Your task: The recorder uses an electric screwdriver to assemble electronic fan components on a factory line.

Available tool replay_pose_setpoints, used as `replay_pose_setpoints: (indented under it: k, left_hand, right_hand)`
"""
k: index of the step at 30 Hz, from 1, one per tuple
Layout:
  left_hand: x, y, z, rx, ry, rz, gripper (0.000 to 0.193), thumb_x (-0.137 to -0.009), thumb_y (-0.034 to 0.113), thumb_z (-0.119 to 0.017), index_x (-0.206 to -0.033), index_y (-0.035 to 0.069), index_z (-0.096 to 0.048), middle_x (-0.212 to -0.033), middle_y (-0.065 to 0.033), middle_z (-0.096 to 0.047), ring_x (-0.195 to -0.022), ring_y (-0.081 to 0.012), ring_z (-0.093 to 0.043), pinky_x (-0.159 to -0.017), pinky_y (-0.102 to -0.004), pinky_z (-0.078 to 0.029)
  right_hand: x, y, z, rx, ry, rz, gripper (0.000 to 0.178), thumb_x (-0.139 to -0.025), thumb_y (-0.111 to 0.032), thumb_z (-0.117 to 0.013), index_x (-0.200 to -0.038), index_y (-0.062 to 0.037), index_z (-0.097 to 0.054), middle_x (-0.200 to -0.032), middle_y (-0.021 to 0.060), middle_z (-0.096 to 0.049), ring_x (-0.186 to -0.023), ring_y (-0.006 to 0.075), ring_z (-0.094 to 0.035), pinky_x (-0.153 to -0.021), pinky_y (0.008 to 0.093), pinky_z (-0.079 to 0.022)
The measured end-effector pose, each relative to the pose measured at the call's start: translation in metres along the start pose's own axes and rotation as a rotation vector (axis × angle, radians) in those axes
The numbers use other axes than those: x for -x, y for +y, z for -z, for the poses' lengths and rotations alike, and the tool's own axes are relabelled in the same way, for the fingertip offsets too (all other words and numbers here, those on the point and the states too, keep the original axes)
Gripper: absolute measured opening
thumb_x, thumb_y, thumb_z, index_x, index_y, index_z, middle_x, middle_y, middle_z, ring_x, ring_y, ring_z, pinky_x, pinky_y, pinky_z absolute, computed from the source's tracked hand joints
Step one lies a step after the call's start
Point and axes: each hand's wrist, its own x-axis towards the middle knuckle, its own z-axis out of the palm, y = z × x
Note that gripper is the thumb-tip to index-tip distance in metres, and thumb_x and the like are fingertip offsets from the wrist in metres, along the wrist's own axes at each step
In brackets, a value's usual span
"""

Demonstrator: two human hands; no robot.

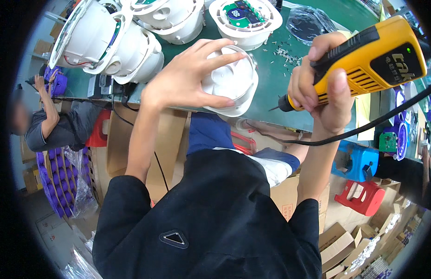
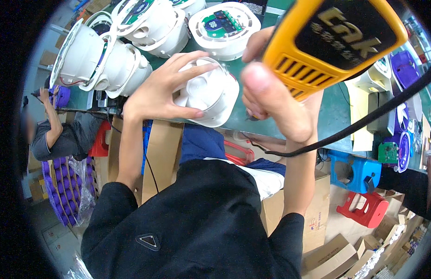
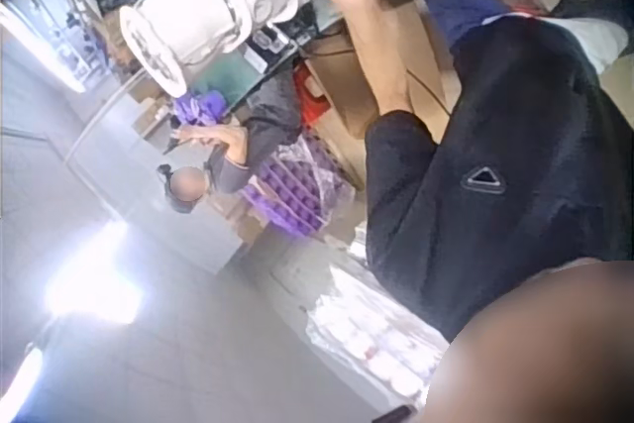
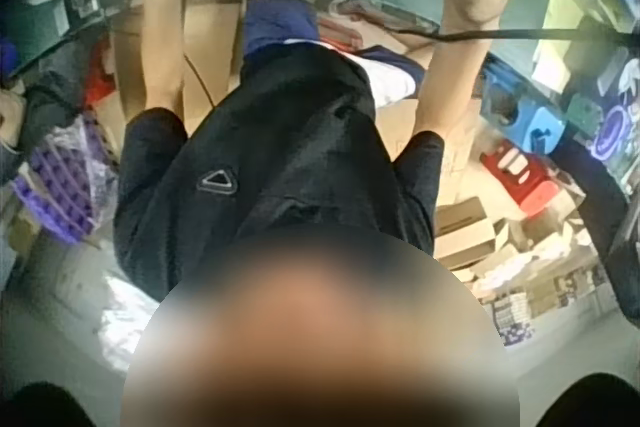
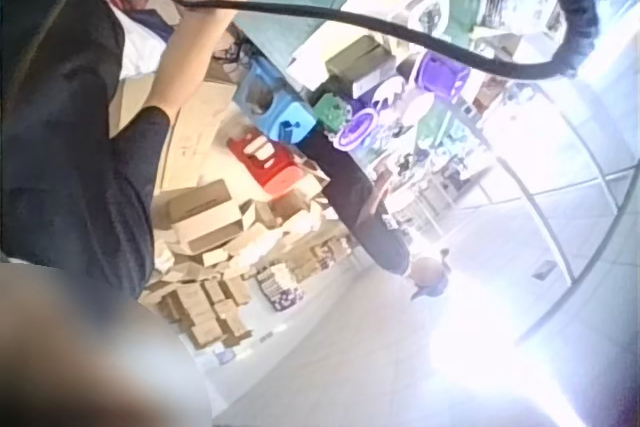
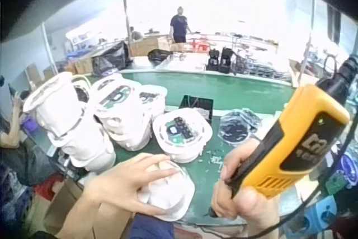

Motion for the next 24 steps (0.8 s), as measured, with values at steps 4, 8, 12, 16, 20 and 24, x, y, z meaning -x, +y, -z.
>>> replay_pose_setpoints:
  k: [4,8,12,16,20,24]
  left_hand:
    - [0.004,0.053,-0.028,-0.313,0.269,0.421,0.077,-0.083,0.053,-0.075,-0.15,0.022,-0.052,-0.139,-0.0185,-0.055,-0.128,-0.0397,-0.052,-0.109,-0.0528,-0.042]
    - [0.003,0.03,-0.02,-0.216,0.297,0.134,0.074,-0.084,0.051,-0.074,-0.15,0.024,-0.053,-0.147,-0.0184,-0.05,-0.135,-0.0385,-0.047,-0.112,-0.0525,-0.04]
    - [0.0,0.027,-0.031,-0.146,0.246,0.12,0.069,-0.082,0.045,-0.074,-0.145,0.022,-0.059,-0.155,-0.0154,-0.045,-0.137,-0.0391,-0.046,-0.112,-0.0518,-0.042]
    - [0.0,0.026,-0.039,-0.184,0.325,0.123,0.065,-0.081,0.049,-0.076,-0.14,0.025,-0.062,-0.151,-0.0132,-0.047,-0.133,-0.0385,-0.047,-0.108,-0.0509,-0.042]
    - [0.0,0.03,-0.038,-0.198,0.284,0.157,0.067,-0.081,0.047,-0.072,-0.143,0.024,-0.061,-0.155,-0.0152,-0.045,-0.136,-0.0381,-0.047,-0.112,-0.0528,-0.042]
    - [-0.001,0.032,-0.038,-0.202,0.277,0.178,0.066,-0.081,0.048,-0.071,-0.142,0.023,-0.062,-0.155,-0.0153,-0.044,-0.137,-0.038,-0.047,-0.112,-0.0534,-0.041]
  right_hand:
    - [-0.005,0.005,-0.005,0.181,0.17,0.138,0.026,-0.091,-0.018,-0.081,-0.105,-0.0041,-0.064,-0.067,0.0,-0.06,-0.051,0.007,-0.056,-0.046,0.0193,-0.043]
    - [-0.013,0.015,-0.007,0.382,0.138,0.239,0.028,-0.105,-0.028,-0.06,-0.117,-0.0035,-0.052,-0.059,0.0026,-0.047,-0.046,0.0087,-0.044,-0.047,0.0258,-0.04]
    - [-0.018,0.017,-0.004,0.287,0.051,0.254,0.031,-0.105,-0.032,-0.061,-0.116,-0.0046,-0.053,-0.059,0.0025,-0.049,-0.047,0.009,-0.046,-0.048,0.0259,-0.042]
    - [-0.016,0.019,-0.058,0.201,0.548,0.023,0.036,-0.093,-0.016,-0.079,-0.109,-0.0016,-0.051,-0.069,0.003,-0.053,-0.047,0.0097,-0.05,-0.043,0.0243,-0.041]
    - [-0.017,0.014,-0.056,0.185,0.551,-0.01,0.04,-0.091,-0.02,-0.081,-0.109,-0.0011,-0.05,-0.066,0.0036,-0.052,-0.048,0.0106,-0.05,-0.045,0.025,-0.042]
    - [-0.018,0.011,-0.05,0.151,0.544,-0.002,0.04,-0.091,-0.02,-0.081,-0.108,-0.0009,-0.05,-0.066,0.0038,-0.052,-0.048,0.0106,-0.05,-0.046,0.0252,-0.042]
